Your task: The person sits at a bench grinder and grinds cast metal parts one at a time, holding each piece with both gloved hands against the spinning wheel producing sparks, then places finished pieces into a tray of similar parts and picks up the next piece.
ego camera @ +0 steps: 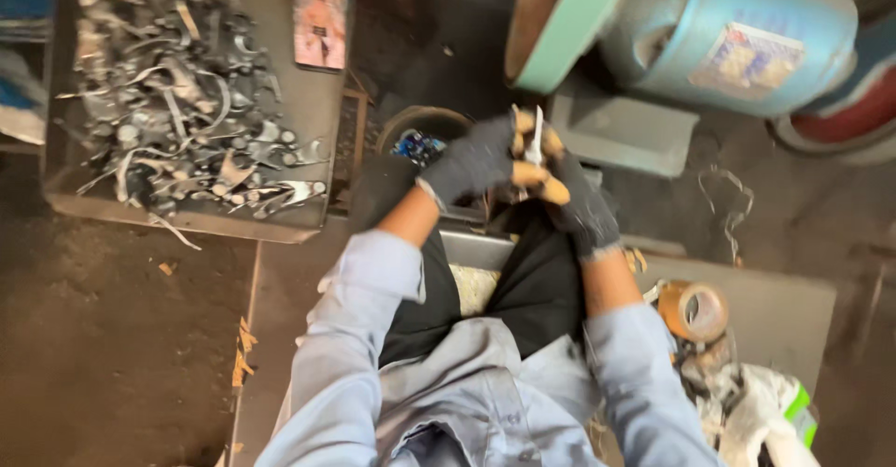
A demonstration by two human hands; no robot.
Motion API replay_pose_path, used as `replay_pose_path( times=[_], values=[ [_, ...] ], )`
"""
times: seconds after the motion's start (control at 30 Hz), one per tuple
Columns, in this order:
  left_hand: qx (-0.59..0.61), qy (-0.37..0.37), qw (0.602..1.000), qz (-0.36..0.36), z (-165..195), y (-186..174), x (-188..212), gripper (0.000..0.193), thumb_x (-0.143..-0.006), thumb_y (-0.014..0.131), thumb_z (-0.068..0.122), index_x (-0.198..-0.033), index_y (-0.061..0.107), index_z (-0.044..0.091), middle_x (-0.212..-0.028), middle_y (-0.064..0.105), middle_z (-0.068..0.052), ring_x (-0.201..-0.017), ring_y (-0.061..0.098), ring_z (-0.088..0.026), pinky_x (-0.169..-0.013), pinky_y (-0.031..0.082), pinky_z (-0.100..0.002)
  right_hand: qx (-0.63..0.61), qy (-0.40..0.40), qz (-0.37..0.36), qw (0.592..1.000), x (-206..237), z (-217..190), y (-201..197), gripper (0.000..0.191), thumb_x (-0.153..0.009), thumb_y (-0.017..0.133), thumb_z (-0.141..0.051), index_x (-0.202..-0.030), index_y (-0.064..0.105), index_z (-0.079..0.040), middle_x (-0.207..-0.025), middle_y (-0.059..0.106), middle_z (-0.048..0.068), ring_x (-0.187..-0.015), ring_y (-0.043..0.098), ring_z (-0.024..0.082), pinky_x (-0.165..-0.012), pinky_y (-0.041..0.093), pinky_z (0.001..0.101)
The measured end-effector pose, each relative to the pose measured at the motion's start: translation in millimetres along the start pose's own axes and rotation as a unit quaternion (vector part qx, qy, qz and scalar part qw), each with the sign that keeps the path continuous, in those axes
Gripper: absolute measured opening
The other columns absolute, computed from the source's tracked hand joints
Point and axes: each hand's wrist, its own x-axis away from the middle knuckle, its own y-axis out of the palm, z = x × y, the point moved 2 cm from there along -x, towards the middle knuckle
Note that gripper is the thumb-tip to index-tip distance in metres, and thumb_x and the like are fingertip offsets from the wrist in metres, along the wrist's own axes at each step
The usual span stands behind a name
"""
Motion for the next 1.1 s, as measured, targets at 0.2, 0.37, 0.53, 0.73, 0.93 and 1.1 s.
replay_pose_path(
  times=[0.2, 0.37, 0.53, 0.73, 0.93, 1.1],
  values=[
    [0.36, -0.016, 0.933, 0.02, -44, -5, -39, 0.039, -0.087, 0.077, 0.013, -0.121, 0.063, 0.0, -0.113, 0.072, -0.009, -0.1, 0.072, -0.016, -0.091, 0.06, -0.032, -0.058, -0.072, 0.061, 0.994, -50, 58, -30, 0.058, -0.092, 0.08, -0.023, -0.139, 0.056, 0.0, -0.111, 0.065, 0.006, -0.092, 0.066, 0.015, -0.075, 0.055, 0.0291],
    [0.219, -0.078, 0.969, 0.08, -67, -11, -47, 0.033, -0.089, 0.08, 0.007, -0.119, 0.069, -0.003, -0.111, 0.075, -0.011, -0.095, 0.07, -0.016, -0.083, 0.06, -0.033, -0.14, 0.014, 0.208, 0.968, -69, 76, -45, 0.053, -0.089, 0.08, -0.026, -0.126, 0.052, 0.0, -0.091, 0.062, 0.007, -0.072, 0.062, 0.021, -0.057, 0.053, 0.0344],
    [0.23, 0.073, 0.97, -0.021, -21, -2, -17, 0.065, -0.079, 0.088, 0.017, -0.135, 0.058, 0.004, -0.126, 0.066, -0.008, -0.115, 0.064, -0.019, -0.1, 0.055, -0.037, 0.066, -0.13, 0.062, 0.987, -42, 19, -11, 0.067, -0.09, 0.078, -0.021, -0.143, 0.044, 0.002, -0.117, 0.06, 0.005, -0.101, 0.058, 0.015, -0.085, 0.048, 0.0272],
    [-0.429, -0.066, 0.899, 0.056, 31, 12, 27, 0.076, -0.073, 0.087, 0.042, -0.136, 0.059, 0.009, -0.126, 0.066, -0.014, -0.116, 0.064, -0.034, -0.096, 0.052, -0.045, 0.153, 0.035, 0.157, 0.975, 5, -2, 31, 0.055, -0.087, 0.072, -0.015, -0.138, 0.056, -0.003, -0.108, 0.068, 0.001, -0.09, 0.063, 0.011, -0.078, 0.055, 0.0266],
    [-0.253, 0.117, 0.92, 0.275, 14, 35, 53, 0.109, -0.064, 0.093, 0.045, -0.147, 0.041, -0.002, -0.142, 0.051, -0.028, -0.132, 0.051, -0.042, -0.108, 0.043, -0.045, 0.429, -0.096, 0.138, 0.888, 46, 5, 27, 0.038, -0.092, 0.07, -0.01, -0.129, 0.066, -0.003, -0.107, 0.073, 0.013, -0.096, 0.07, 0.023, -0.084, 0.055, 0.032],
    [-0.213, 0.068, 0.967, 0.122, 19, 39, 51, 0.089, -0.062, 0.096, 0.038, -0.137, 0.059, 0.007, -0.135, 0.062, -0.021, -0.123, 0.061, -0.034, -0.102, 0.051, -0.042, 0.583, -0.141, 0.045, 0.799, 63, 13, 3, 0.062, -0.077, 0.077, -0.012, -0.136, 0.06, -0.005, -0.117, 0.068, 0.021, -0.106, 0.067, 0.036, -0.09, 0.054, 0.0375]
  ],
)
